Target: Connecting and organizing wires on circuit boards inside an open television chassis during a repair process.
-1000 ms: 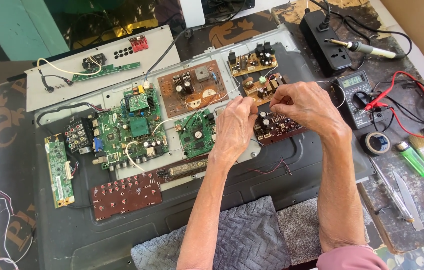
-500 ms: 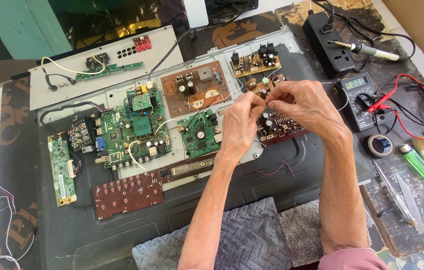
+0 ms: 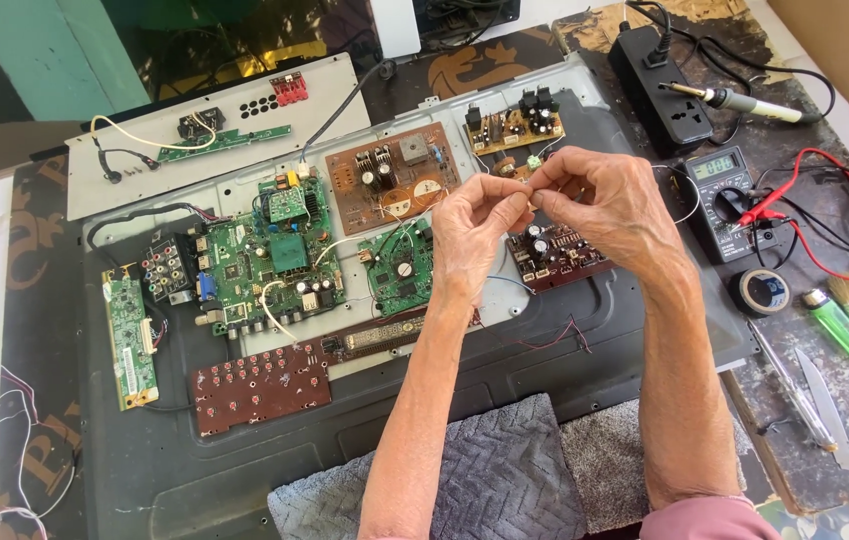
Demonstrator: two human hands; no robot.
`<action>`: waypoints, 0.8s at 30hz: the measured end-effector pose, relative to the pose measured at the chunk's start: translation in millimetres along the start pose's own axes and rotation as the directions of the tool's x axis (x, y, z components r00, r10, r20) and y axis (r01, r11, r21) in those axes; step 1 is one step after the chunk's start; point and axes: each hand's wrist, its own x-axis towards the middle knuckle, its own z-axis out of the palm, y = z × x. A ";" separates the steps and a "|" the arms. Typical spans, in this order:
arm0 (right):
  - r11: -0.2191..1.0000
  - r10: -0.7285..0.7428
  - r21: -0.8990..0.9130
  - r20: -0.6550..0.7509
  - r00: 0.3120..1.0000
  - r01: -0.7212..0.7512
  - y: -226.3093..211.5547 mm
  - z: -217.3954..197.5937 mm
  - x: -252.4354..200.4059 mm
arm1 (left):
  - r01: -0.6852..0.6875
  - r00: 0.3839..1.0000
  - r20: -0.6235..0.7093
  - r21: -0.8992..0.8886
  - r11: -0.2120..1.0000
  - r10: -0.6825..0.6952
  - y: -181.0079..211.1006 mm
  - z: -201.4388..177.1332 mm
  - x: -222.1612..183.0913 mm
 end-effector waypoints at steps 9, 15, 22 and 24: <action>0.998 -0.035 0.053 -0.026 0.999 0.036 -3.9 3.1 -1.1 | -0.029 0.999 -0.026 -0.076 0.997 0.027 6.8 2.5 -2.6; 1.000 -0.020 -0.001 -0.049 0.999 0.019 -0.1 4.9 0.8 | -0.027 0.999 -0.021 -0.076 0.997 0.025 6.8 2.6 -2.4; 0.995 -0.012 -0.098 -0.083 0.997 0.004 11.5 7.6 3.0 | -0.044 0.999 -0.010 0.065 0.997 0.045 7.3 3.3 -1.4; 0.992 -0.015 -0.126 -0.086 0.996 0.004 14.9 7.9 3.5 | -0.041 0.999 -0.011 0.095 0.995 0.042 5.8 3.6 -1.7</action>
